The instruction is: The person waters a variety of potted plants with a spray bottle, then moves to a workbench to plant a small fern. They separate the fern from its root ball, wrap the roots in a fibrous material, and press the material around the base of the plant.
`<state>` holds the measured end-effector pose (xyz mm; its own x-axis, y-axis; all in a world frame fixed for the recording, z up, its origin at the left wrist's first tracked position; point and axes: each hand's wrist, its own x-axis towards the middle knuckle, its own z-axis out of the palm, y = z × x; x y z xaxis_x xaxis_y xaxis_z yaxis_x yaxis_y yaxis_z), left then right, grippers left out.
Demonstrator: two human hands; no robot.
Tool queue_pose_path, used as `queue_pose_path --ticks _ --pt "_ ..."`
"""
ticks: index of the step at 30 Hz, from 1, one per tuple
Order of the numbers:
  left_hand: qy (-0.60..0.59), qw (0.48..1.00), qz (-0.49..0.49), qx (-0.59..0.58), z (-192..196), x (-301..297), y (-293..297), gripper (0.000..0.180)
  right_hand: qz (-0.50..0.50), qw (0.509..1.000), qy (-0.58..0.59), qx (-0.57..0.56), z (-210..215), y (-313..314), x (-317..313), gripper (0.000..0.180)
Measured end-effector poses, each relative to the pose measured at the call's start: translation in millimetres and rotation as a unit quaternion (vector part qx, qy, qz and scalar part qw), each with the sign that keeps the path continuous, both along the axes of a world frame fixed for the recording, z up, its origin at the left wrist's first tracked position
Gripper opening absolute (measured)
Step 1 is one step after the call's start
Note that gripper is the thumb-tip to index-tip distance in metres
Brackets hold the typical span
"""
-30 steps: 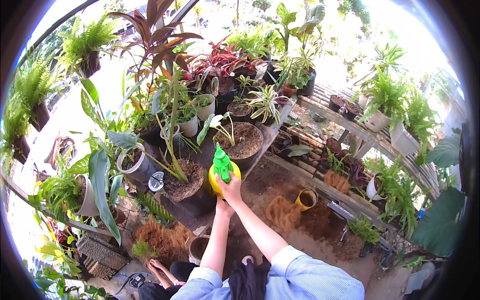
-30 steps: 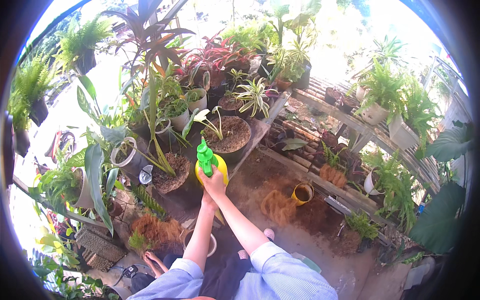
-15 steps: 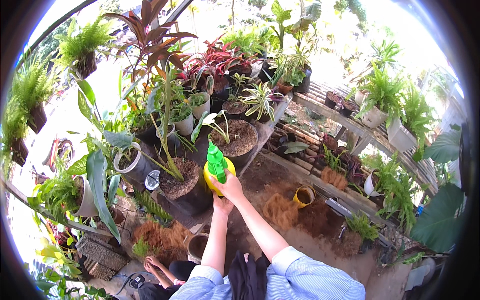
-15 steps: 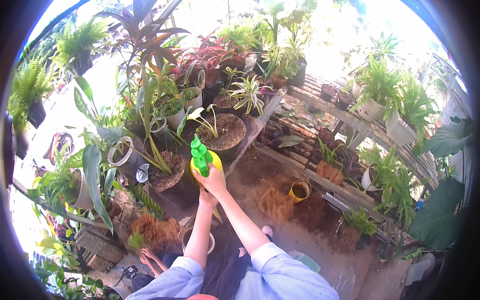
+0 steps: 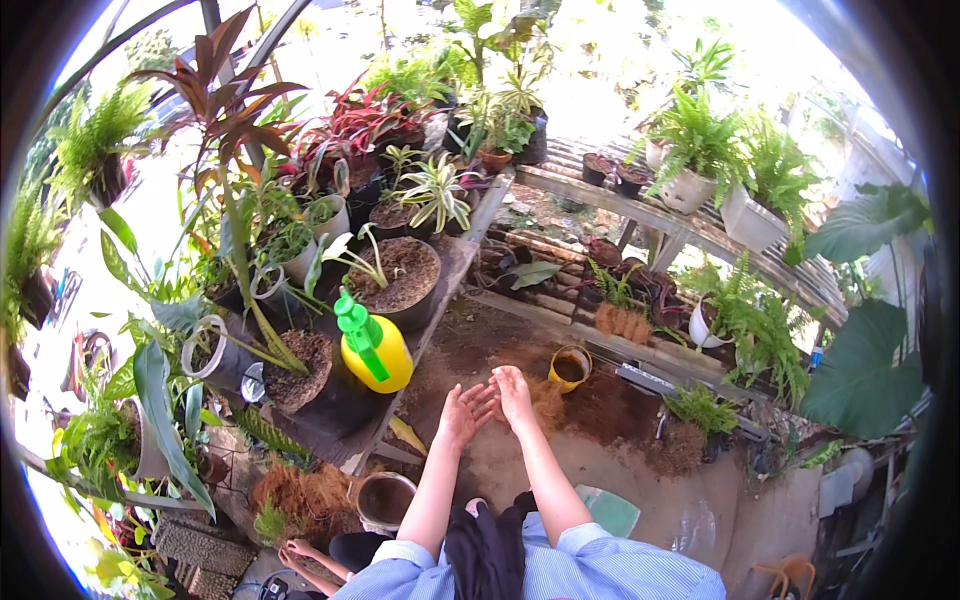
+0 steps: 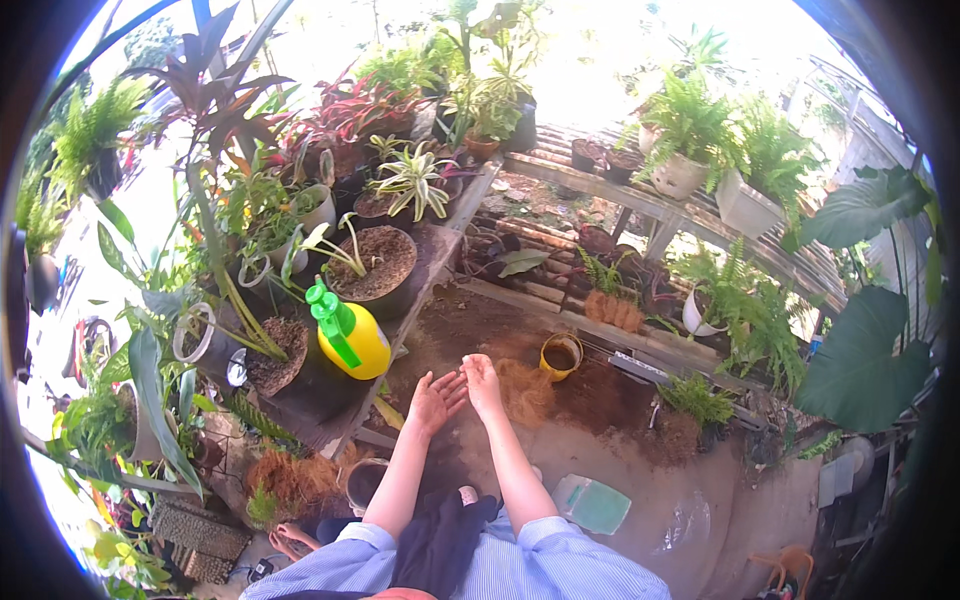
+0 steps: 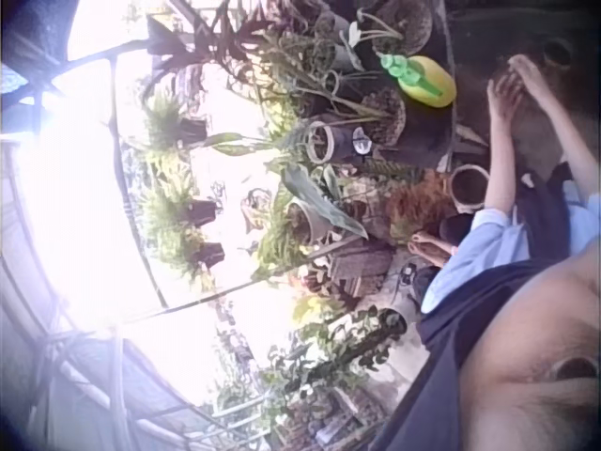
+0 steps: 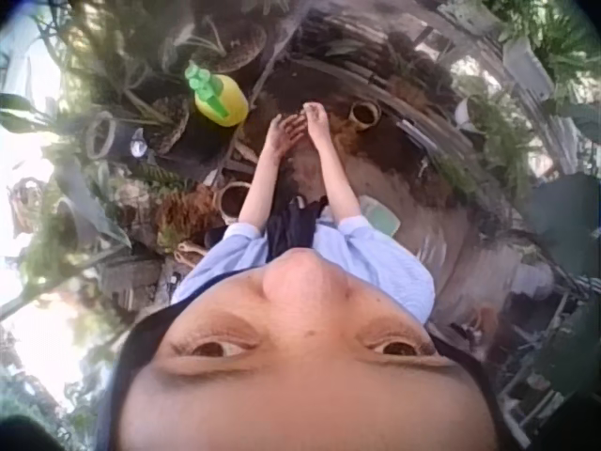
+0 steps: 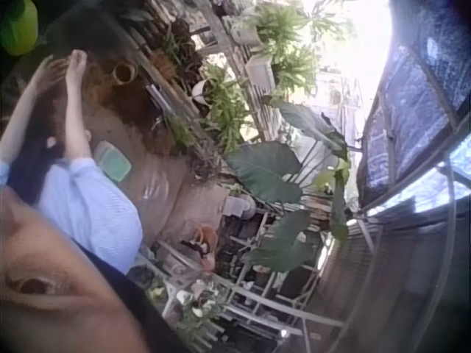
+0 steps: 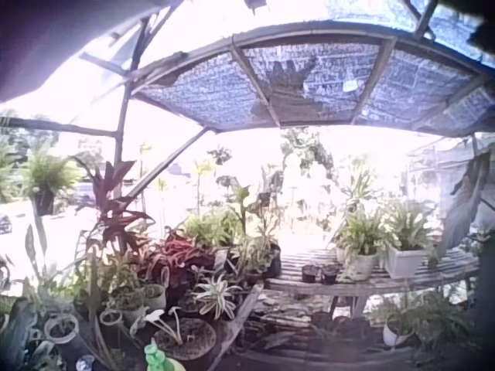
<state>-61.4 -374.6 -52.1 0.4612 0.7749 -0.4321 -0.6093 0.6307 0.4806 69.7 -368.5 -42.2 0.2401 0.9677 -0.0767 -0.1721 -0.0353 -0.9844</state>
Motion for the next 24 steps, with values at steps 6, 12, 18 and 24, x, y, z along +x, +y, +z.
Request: queue_pose_path --ticks 6,12,18,24 --pt "0.129 0.963 -0.226 0.07 0 95 -21 0.055 -0.185 0.979 0.051 -0.061 5 -61 149 0.018" --pt "0.205 0.928 -0.257 0.176 3 213 -15 0.041 -0.364 0.928 0.067 -0.046 20 -136 297 0.02" --pt "0.194 0.931 -0.258 0.17 8 321 -21 0.033 -0.462 0.883 0.075 -0.033 42 -220 400 0.02" --pt "0.184 0.934 -0.263 0.158 0 398 -26 0.029 -0.525 0.845 0.091 -0.034 40 -271 468 0.02"
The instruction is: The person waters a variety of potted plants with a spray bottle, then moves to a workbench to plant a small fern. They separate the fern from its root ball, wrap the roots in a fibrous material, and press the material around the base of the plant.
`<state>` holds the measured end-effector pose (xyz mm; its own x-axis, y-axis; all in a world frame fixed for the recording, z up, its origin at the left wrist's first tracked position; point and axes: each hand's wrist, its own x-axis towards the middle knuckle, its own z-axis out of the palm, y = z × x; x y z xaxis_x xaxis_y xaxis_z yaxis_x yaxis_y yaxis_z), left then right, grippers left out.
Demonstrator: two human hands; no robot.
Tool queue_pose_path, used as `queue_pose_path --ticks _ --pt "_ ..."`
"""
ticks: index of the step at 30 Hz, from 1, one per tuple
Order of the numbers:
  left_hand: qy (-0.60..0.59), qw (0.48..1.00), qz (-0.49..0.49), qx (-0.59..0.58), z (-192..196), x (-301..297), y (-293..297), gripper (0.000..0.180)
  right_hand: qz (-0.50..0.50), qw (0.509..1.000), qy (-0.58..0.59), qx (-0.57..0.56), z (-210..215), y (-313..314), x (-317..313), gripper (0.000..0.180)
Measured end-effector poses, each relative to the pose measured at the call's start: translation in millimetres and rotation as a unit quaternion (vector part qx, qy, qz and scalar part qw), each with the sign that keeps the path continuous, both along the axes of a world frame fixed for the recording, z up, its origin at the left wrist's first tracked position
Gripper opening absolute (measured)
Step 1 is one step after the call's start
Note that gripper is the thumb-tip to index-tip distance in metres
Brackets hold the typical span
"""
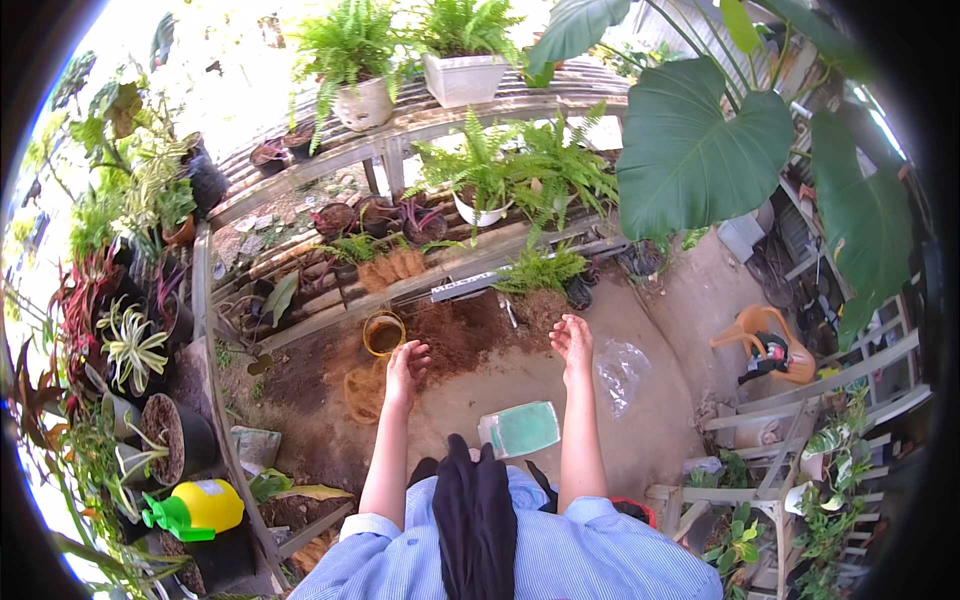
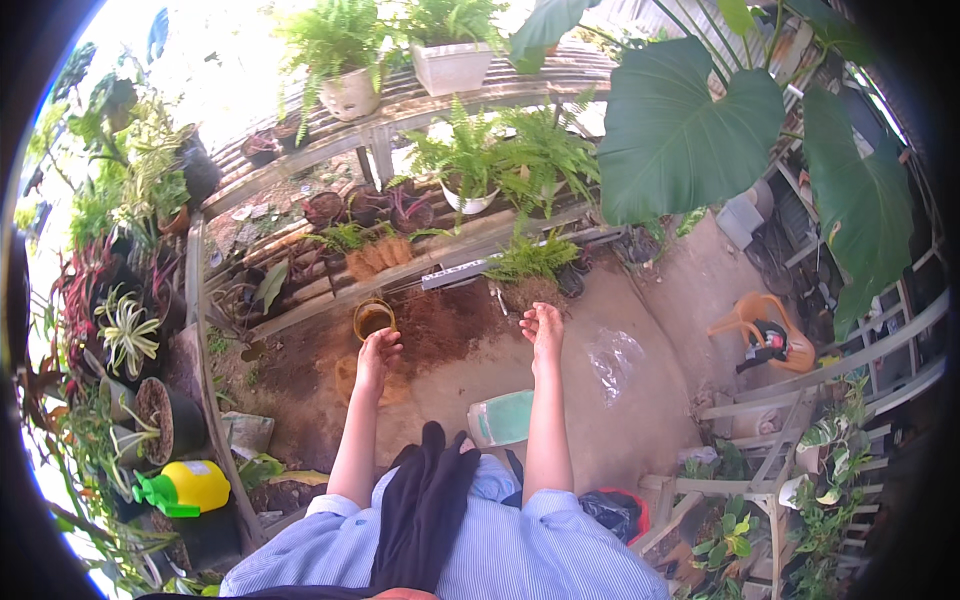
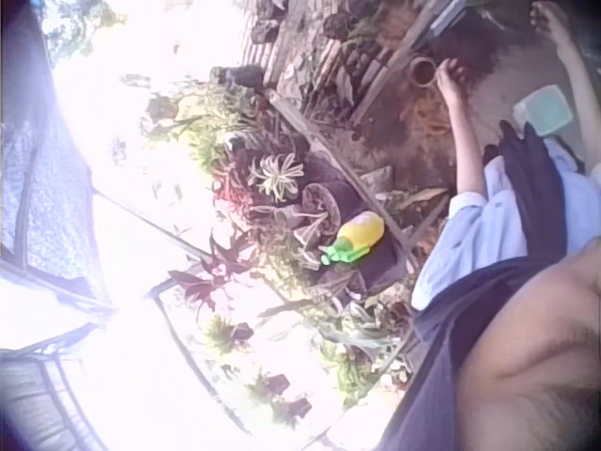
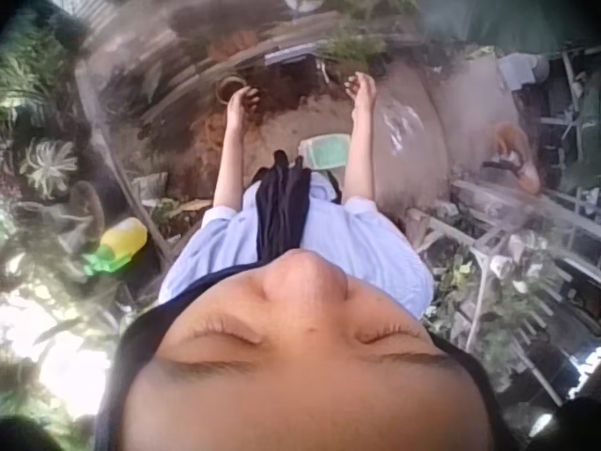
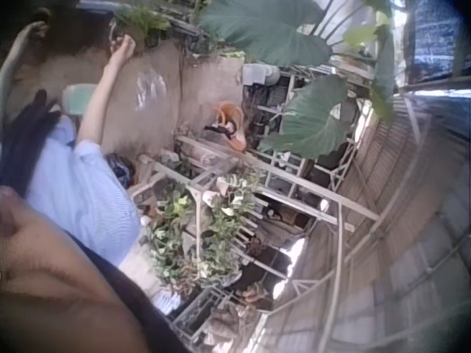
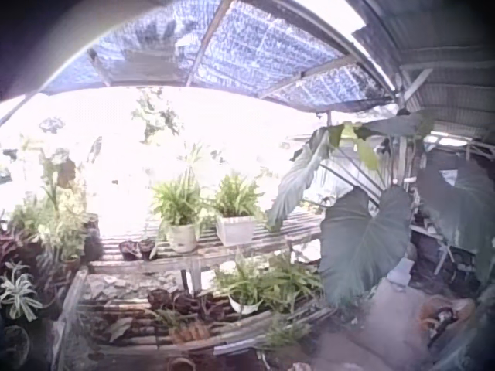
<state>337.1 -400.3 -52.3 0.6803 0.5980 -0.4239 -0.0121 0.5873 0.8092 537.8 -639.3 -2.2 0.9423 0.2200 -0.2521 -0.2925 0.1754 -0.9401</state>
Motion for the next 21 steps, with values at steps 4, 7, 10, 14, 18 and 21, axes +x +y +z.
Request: queue_pose_path --ticks 4,7,10,14,18,21 --pt "0.031 0.999 -0.026 0.005 -8 43 7 0.028 -0.017 1.0 0.02 -0.007 -9 -6 29 0.021" --pt "0.027 0.998 -0.046 0.011 -8 79 17 0.028 -0.013 0.999 0.032 -0.002 -18 8 51 0.021" --pt "0.026 0.997 -0.072 0.027 -2 120 33 0.028 -0.003 0.999 0.041 0.005 -21 32 78 0.021" --pt "0.032 0.993 -0.105 0.039 6 170 69 0.028 -0.006 0.999 0.043 0.006 -24 68 117 0.021" --pt "0.021 0.991 -0.121 0.052 18 216 105 0.029 -0.026 0.999 0.034 0.011 -17 98 155 0.022" --pt "0.012 0.989 -0.122 0.081 33 243 125 0.028 -0.034 0.999 0.021 0.023 -12 114 174 0.021"
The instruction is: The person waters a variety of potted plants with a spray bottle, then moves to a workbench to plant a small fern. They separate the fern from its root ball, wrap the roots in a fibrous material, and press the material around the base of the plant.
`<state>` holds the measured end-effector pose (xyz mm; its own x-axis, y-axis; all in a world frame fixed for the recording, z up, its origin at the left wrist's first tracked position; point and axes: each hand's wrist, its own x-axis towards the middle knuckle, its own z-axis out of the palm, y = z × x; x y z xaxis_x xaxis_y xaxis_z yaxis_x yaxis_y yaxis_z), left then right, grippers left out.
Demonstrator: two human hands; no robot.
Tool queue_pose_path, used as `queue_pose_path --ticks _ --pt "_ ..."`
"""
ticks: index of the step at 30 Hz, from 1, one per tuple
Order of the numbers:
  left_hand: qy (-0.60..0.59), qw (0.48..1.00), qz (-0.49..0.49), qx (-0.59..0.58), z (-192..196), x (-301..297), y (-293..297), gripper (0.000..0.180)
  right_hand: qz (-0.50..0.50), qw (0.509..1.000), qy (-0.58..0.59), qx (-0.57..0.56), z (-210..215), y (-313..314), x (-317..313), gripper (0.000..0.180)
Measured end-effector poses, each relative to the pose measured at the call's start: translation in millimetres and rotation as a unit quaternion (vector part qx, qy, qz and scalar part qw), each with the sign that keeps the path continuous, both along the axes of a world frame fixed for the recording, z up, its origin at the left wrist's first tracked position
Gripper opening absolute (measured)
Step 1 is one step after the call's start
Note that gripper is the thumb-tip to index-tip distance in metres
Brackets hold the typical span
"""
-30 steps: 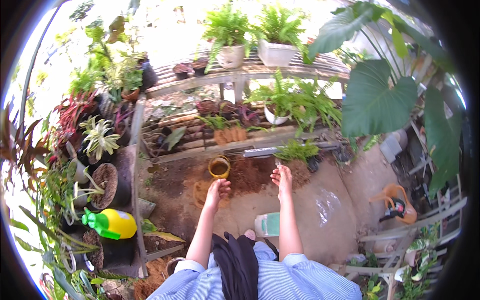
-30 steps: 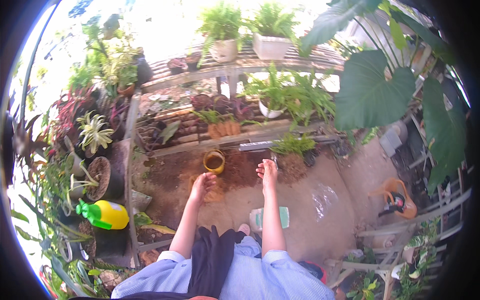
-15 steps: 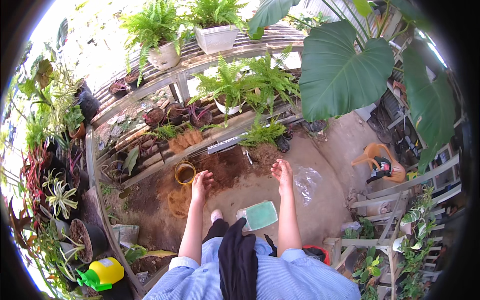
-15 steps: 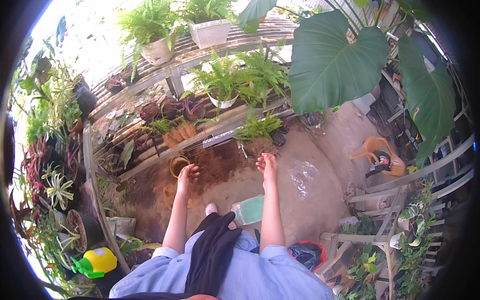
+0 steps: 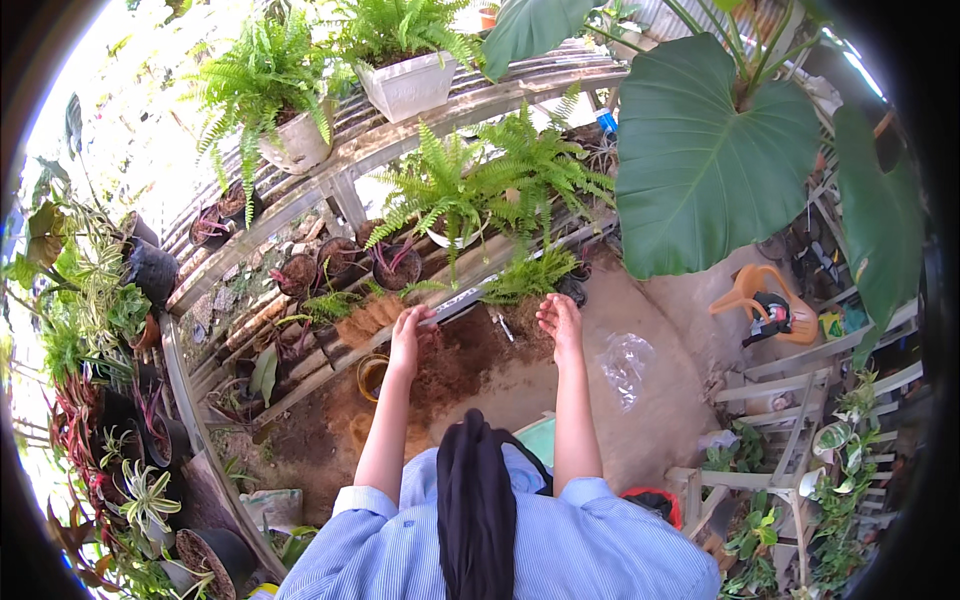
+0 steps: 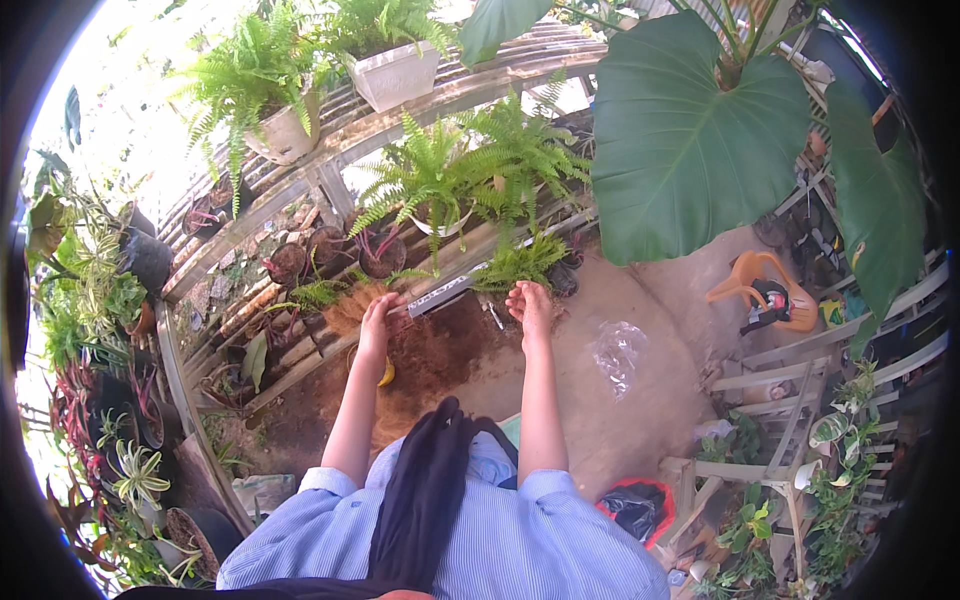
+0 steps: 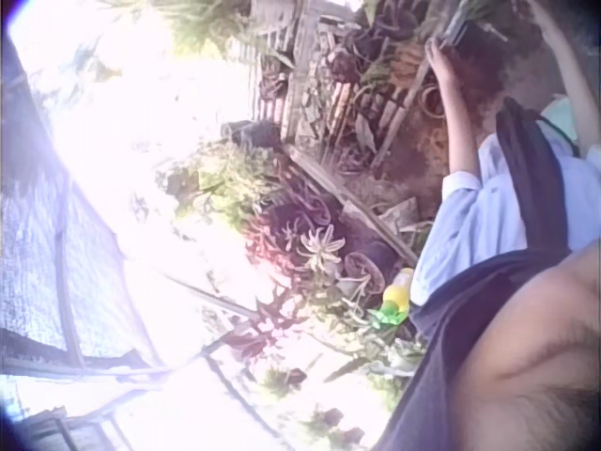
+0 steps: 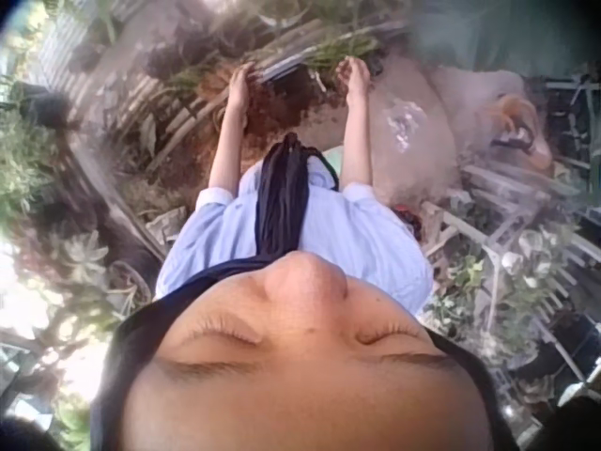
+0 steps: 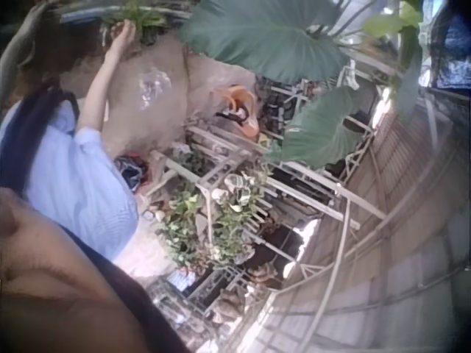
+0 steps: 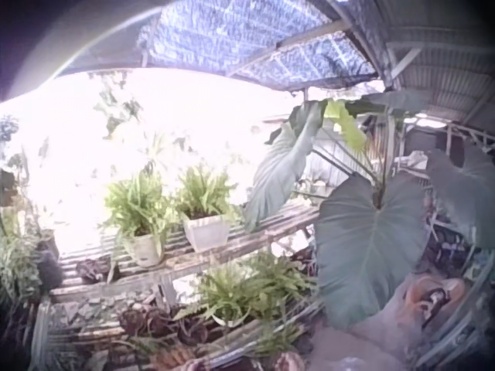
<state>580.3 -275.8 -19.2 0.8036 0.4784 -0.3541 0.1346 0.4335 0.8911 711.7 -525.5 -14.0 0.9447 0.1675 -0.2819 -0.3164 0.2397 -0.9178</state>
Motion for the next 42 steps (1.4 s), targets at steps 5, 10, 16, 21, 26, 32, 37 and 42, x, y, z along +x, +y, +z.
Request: queue_pose_path --ticks 5,10,16,21,26,32,37,42 --pt "-0.014 1.0 0.011 -0.013 -2 27 33 0.029 0.022 1.0 0.002 -0.001 11 28 21 0.019" --pt "-0.009 1.0 0.027 -0.005 6 41 46 0.03 0.069 0.997 -0.027 -0.012 19 57 58 0.02" --pt "-0.015 0.994 0.105 -0.009 -13 46 64 0.031 0.217 0.973 -0.065 -0.044 18 110 101 0.019" --pt "-0.015 0.982 0.188 0.0 -42 65 58 0.03 0.377 0.921 -0.071 -0.068 -21 143 146 0.02" --pt "-0.057 0.966 0.253 -0.016 -89 101 43 0.029 0.472 0.878 -0.067 -0.053 -71 150 185 0.016" --pt "-0.039 0.962 0.269 0.003 -127 109 22 0.027 0.527 0.846 -0.06 -0.061 -130 148 200 0.016" --pt "-0.016 0.964 0.263 0.032 -179 82 30 0.025 0.58 0.812 -0.067 -0.023 -213 158 201 0.015" --pt "-0.007 0.967 0.248 0.056 -258 42 57 0.023 0.595 0.8 -0.074 -0.025 -325 187 185 0.014"
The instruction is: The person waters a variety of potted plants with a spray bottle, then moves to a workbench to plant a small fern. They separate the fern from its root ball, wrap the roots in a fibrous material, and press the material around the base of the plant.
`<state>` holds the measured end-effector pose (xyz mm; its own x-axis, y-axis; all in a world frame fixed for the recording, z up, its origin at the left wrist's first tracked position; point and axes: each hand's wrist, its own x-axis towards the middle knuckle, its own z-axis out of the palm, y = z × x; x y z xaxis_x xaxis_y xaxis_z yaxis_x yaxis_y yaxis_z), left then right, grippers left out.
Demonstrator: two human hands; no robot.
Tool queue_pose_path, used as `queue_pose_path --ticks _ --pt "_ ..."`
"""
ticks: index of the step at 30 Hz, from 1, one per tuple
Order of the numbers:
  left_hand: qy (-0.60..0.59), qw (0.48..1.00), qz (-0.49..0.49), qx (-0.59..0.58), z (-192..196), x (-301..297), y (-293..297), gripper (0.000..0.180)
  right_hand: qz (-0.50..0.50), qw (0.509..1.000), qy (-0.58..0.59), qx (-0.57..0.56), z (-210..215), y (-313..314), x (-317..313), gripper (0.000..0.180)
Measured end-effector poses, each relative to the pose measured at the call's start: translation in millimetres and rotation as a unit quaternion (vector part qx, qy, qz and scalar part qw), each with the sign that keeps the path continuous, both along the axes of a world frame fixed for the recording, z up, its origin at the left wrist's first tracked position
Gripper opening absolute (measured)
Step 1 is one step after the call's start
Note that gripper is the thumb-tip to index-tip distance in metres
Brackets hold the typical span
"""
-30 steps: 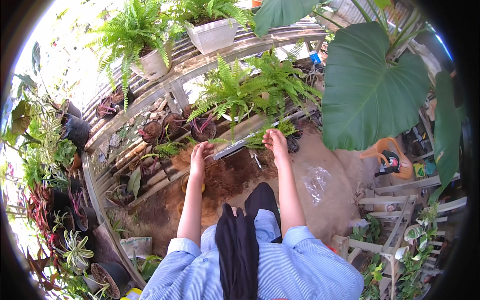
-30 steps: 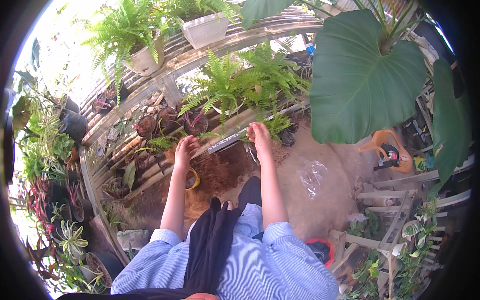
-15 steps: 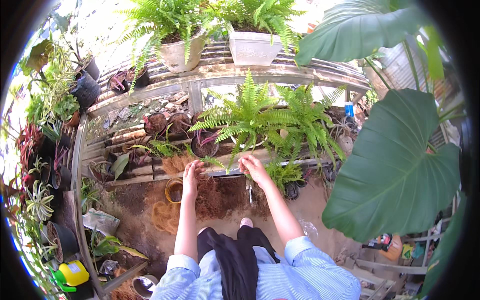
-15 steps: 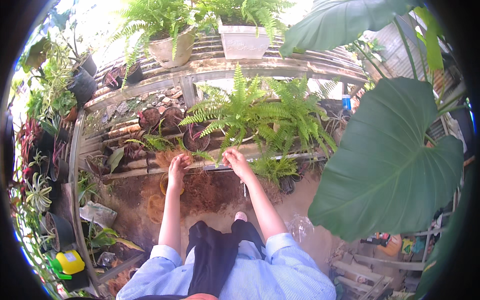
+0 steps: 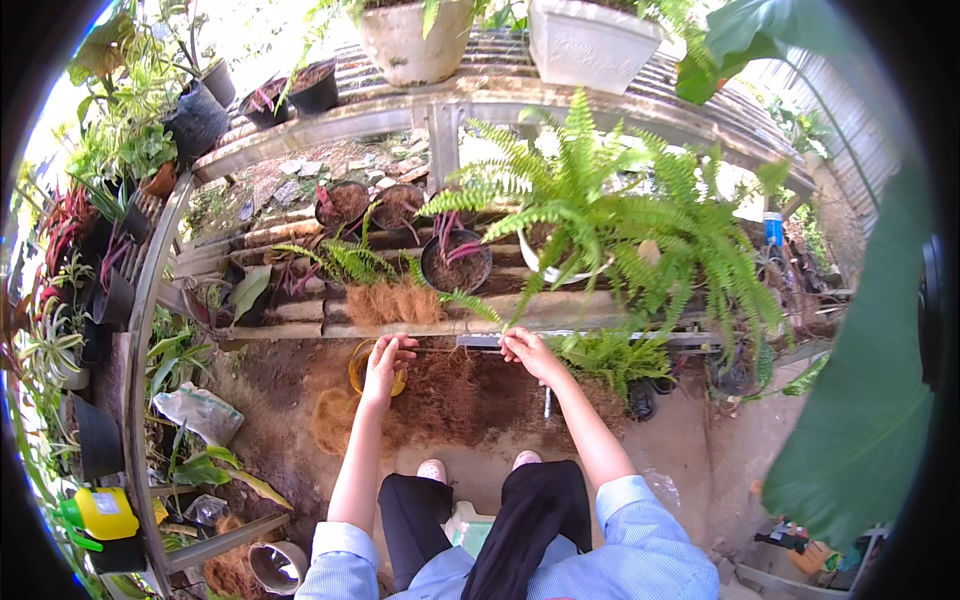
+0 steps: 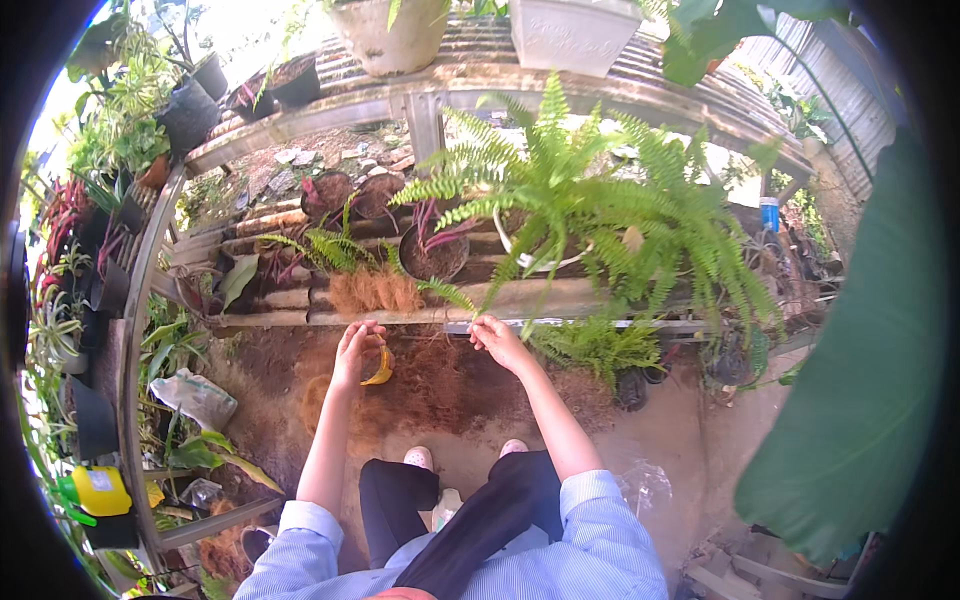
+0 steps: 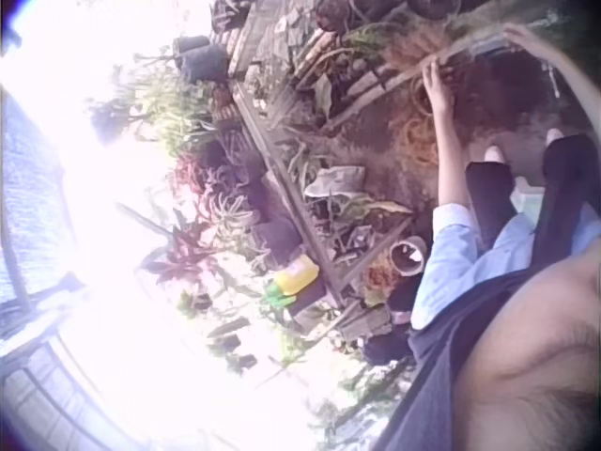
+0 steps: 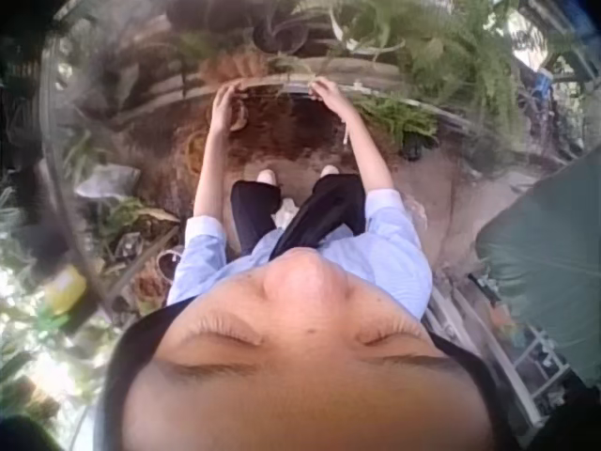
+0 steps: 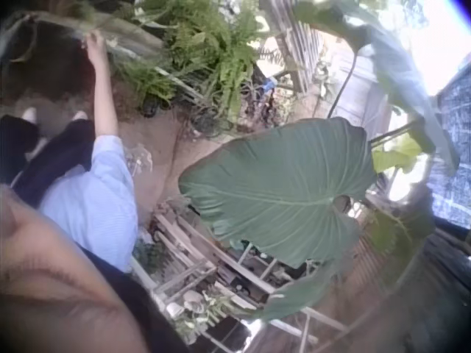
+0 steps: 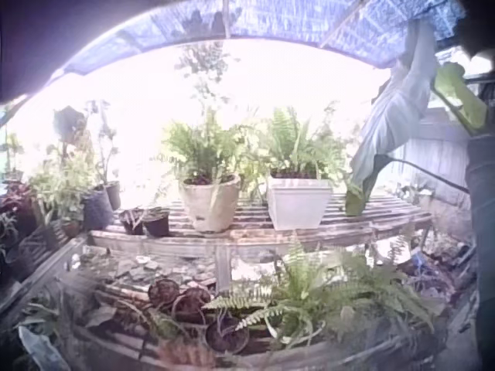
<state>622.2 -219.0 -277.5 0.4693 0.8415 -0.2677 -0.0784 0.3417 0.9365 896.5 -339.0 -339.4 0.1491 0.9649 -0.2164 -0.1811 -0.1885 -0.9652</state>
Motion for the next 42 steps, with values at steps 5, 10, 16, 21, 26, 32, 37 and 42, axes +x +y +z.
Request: queue_pose_path --ticks 5,10,16,21,26,32,37,42 --pt "0.005 0.998 -0.021 0.058 -103 -18 35 0.021 0.103 0.991 -0.084 0.007 -120 42 -16 0.017" --pt "0.028 0.99 -0.083 0.11 -199 -14 62 0.021 0.156 0.967 -0.201 -0.006 -228 75 -26 0.016" --pt "0.018 0.978 -0.134 0.158 -260 -15 58 0.022 0.184 0.944 -0.274 -0.027 -279 75 -24 0.019" --pt "0.019 0.968 -0.13 0.215 -256 -54 28 0.022 0.184 0.941 -0.282 -0.028 -249 24 -41 0.02" --pt "0.044 0.971 -0.103 0.209 -220 -72 -28 0.024 0.163 0.934 -0.316 -0.023 -209 -62 -36 0.019" --pt "0.064 0.958 -0.15 0.235 -192 -48 -88 0.026 0.052 0.969 -0.24 -0.033 -184 -185 21 0.017" --pt "0.067 0.941 -0.182 0.276 -175 13 -133 0.027 -0.162 0.965 -0.203 0.041 -184 -246 51 0.015" --pt "0.058 0.927 -0.277 0.247 -193 89 -170 0.025 -0.243 0.948 -0.185 0.093 -198 -262 47 0.015"
